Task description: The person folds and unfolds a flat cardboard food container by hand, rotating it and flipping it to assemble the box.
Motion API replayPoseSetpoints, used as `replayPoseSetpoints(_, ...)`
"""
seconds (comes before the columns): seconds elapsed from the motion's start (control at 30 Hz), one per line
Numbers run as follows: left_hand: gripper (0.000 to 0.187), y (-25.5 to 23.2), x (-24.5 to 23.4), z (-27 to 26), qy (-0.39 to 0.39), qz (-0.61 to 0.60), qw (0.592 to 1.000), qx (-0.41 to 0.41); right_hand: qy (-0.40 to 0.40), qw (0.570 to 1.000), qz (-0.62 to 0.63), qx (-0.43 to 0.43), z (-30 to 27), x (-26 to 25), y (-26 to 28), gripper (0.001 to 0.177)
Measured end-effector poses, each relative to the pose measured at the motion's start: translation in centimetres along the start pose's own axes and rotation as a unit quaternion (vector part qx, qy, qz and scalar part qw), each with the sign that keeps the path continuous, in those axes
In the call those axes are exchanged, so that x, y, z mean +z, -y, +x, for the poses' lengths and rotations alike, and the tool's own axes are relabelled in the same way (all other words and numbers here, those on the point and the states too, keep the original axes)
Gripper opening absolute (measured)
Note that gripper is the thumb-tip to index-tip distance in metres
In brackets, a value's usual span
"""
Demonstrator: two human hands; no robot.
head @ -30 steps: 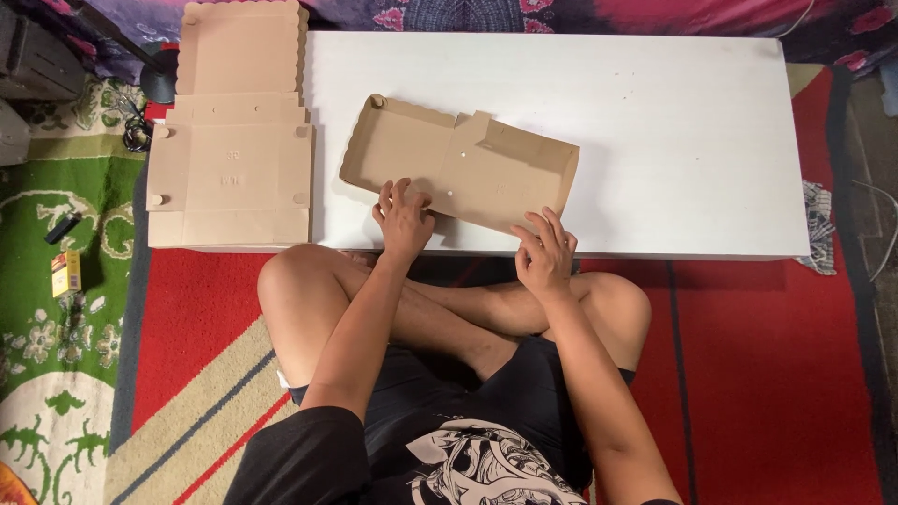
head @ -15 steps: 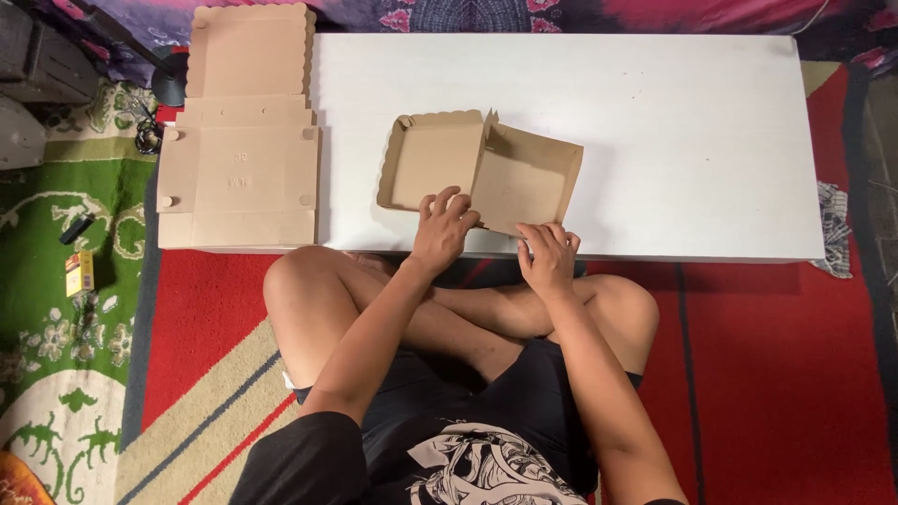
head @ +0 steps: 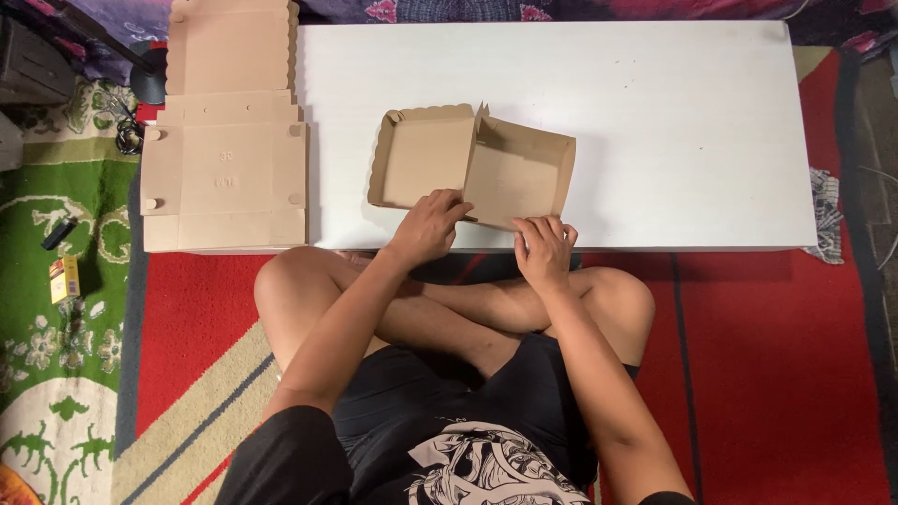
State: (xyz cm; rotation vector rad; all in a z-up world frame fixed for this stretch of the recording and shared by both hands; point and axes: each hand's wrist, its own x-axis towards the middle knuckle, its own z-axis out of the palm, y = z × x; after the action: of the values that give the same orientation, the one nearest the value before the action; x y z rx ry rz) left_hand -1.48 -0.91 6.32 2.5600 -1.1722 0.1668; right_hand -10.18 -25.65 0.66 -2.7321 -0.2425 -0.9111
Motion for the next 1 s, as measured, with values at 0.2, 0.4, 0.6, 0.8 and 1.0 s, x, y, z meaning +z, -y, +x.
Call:
replayPoseSetpoints(0.2, 0.016, 2.4, -0.7, 0.8, 0.023, 0.023, 0.999, 0.023, 0.027, 0.999, 0.002, 0.034, 2.3, 0.3, -0.1, 0.012)
replayPoseSetpoints(0.4, 0.015, 2.4, 1.6, 0.9, -0.049, 0.013, 0.998, -0.026, 0.039, 0.998, -0.030, 0.031, 3.5, 1.1, 3.0, 0.006)
replayPoseSetpoints(0.6, 0.013, 2.2, 0.8, 1.8, -0.083, 0.066, 0.994, -0.012, 0.069, 0.997, -0.024, 0.025, 5.6, 2.7, 3.7, 0.008)
replayPoseSetpoints(0.8, 0.008, 3.3, 1.3, 2.7, -0.056, 0.054, 0.996, -0.053, 0.098, 0.994, -0.025, 0.034, 7.4, 4.4, 4.5, 0.009)
replayPoseSetpoints(1.0, 0.006, 3.8, 1.9, 2.8, -0.055, 0.005, 0.996, -0.069, 0.126, 0.991, -0.035, 0.024, 7.2, 4.9, 4.5, 0.008)
